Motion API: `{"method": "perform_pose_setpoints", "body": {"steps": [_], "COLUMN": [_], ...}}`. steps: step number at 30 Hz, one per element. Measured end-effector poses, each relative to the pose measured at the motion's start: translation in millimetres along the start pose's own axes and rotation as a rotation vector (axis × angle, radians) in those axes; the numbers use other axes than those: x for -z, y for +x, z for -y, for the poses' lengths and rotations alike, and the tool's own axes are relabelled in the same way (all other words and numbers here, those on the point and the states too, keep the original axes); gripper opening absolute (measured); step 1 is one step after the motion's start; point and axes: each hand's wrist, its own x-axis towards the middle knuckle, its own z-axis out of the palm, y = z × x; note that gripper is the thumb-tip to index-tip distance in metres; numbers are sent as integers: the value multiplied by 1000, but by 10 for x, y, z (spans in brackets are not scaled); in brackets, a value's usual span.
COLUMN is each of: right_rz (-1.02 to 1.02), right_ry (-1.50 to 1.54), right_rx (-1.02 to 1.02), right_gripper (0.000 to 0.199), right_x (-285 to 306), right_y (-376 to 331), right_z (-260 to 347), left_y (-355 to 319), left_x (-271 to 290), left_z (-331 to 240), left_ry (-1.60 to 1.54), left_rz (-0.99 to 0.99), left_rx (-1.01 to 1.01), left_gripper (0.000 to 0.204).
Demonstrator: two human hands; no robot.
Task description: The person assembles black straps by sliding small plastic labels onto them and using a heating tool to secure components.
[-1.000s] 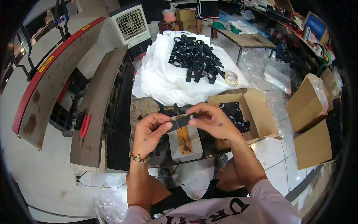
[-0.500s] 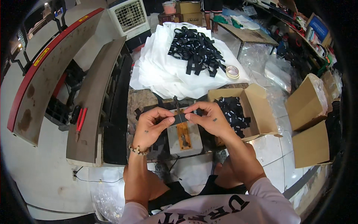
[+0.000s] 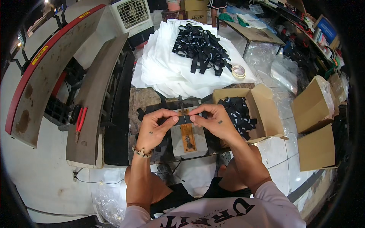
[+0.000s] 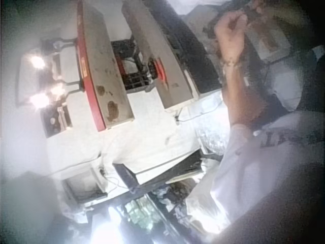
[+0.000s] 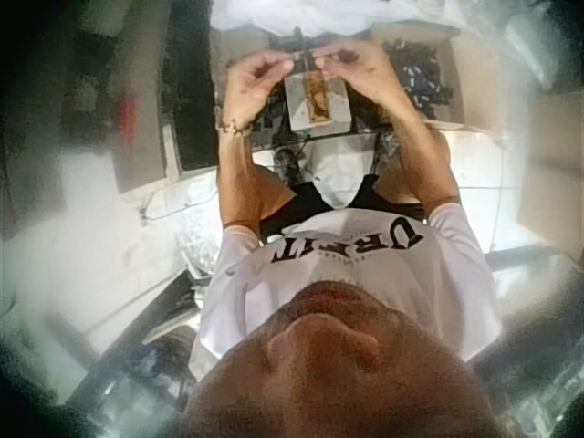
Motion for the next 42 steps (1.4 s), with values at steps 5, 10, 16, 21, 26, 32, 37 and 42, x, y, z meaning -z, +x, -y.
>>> {"method": "perform_pose_setpoints", "body": {"steps": [5, 10, 16, 21, 26, 32, 37, 42], "right_rz": [-2, -10, -12, -10, -3, 7, -162, -85], "right_ry": [6, 11, 6, 5, 28, -90, -693, -905], "right_rx": [-13, -33, -22, -2, -16, 51, 255, -225], "right_gripper": [15, 15, 15, 15, 16, 14, 17, 20], "right_x": [13, 5, 0, 10, 34, 222, 653, 1310], "right_y": [-1, -20, -17, -12, -20, 1, -41, -113], "right_z": [-10, -39, -65, -105, -113, -181, -167, -524], "left_y": [3, 7, 0, 6, 9, -7, -51, 72], "left_x": [-9, -18, -22, -45, -30, 84, 604, 788], "left_z": [20, 17, 32, 45, 137, 124, 507, 836], "left_ry": [23, 26, 39, 1, 29, 88, 386, 717], "left_rz": [7, 5, 12, -2, 12, -16, 49, -165], "left_rx": [-10, -18, -22, 0, -20, -6, 73, 118], "left_gripper": [13, 13, 13, 14, 12, 12, 17, 21]}}
